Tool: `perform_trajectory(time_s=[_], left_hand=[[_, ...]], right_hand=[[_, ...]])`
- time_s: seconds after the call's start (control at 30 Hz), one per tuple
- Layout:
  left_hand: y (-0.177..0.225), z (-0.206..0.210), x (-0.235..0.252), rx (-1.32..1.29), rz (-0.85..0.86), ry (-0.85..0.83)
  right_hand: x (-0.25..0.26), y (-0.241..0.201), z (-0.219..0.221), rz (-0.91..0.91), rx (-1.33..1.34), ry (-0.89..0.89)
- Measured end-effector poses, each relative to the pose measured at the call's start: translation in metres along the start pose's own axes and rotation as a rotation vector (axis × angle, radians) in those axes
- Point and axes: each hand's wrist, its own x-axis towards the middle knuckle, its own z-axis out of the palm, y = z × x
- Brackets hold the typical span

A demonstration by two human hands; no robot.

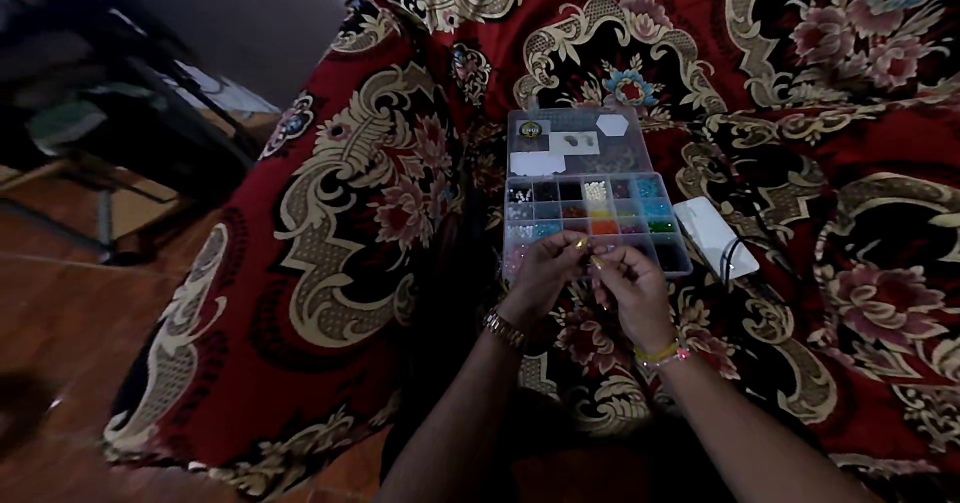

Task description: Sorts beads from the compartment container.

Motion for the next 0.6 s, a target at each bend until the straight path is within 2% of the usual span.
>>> perform_trajectory(time_s=[0.6], left_hand=[[0.0003, -0.003, 0.0004, 0.048, 0.04, -0.038]], right_hand=[[0.0012, -0.0005, -0.0005, 0.021, 0.029, -0.009]])
